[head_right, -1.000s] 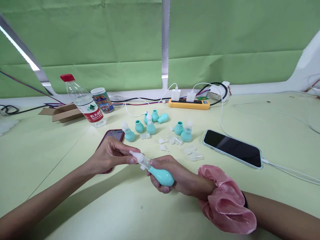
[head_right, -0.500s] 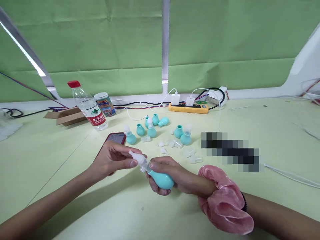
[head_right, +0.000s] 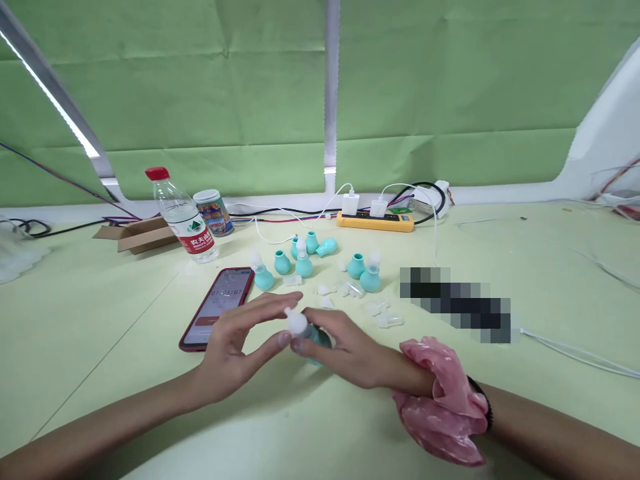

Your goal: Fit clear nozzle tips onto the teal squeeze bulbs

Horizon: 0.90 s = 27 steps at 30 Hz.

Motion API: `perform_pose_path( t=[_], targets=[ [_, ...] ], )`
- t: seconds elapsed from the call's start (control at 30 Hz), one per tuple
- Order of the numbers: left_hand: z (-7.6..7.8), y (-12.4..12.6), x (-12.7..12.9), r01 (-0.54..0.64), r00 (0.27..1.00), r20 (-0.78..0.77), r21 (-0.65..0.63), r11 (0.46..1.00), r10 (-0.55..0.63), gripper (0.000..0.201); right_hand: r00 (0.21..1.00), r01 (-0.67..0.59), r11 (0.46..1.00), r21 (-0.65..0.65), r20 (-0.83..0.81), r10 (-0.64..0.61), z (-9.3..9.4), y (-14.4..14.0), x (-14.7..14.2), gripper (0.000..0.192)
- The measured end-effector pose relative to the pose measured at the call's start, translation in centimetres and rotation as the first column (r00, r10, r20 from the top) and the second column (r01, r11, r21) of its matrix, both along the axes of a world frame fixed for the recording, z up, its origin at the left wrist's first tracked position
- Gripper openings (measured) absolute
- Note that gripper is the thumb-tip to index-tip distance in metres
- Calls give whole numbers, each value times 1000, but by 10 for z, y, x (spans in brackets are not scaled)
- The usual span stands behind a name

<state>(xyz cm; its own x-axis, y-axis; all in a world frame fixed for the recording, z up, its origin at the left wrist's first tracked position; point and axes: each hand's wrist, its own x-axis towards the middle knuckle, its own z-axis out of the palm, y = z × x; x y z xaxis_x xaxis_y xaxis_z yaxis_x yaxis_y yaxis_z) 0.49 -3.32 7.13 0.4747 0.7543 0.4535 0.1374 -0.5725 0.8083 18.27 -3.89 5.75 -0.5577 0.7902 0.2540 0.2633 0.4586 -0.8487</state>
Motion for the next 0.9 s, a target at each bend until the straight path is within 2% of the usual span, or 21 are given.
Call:
perform_pose_path(
  t=[0.07,0.13,0.17,0.2,0.3,0.4,0.5,0.6,0.67,0.73,0.83,0.9],
  targets=[
    [-5,4,-1,-45,999,17,-40,998,46,30,992,86,975,204,73,-103,11,14,5,16],
    [-12,11,-3,-93,995,-27,-79,992,91,29,947,222,878,423,119,-297,19,36,10,17],
    [-16,15,-3,-118,990,-86,-71,990,112,27,914,261,814,518,139,-381,21,49,13,19],
    [-20,19,-4,-140,977,-168,-38,989,132,27,881,265,778,570,185,-435,21,62,15,20],
    [-35,28,-3,-131,858,-466,205,970,215,32,767,324,746,582,300,-567,15,95,19,23],
    [-49,34,0,-48,706,-616,451,891,350,43,705,364,753,548,366,-607,3,114,20,21],
    [-59,41,6,-10,595,-691,504,864,410,51,686,391,748,536,372,-625,-6,122,21,18],
    [-65,49,13,6,530,-726,519,855,437,53,664,430,727,535,358,-656,-7,122,24,43],
    [-66,52,16,17,518,-728,533,846,448,50,655,443,712,545,345,-672,-4,115,25,58],
    [-66,52,18,34,527,-727,537,843,441,45,647,435,670,602,308,-697,-1,100,27,62],
    [-64,50,18,42,563,-713,531,847,419,40,656,317,545,776,235,-717,-3,65,36,49],
    [-62,48,17,29,586,-701,519,854,406,39,709,140,502,853,268,-653,-11,40,48,30]
  ],
)
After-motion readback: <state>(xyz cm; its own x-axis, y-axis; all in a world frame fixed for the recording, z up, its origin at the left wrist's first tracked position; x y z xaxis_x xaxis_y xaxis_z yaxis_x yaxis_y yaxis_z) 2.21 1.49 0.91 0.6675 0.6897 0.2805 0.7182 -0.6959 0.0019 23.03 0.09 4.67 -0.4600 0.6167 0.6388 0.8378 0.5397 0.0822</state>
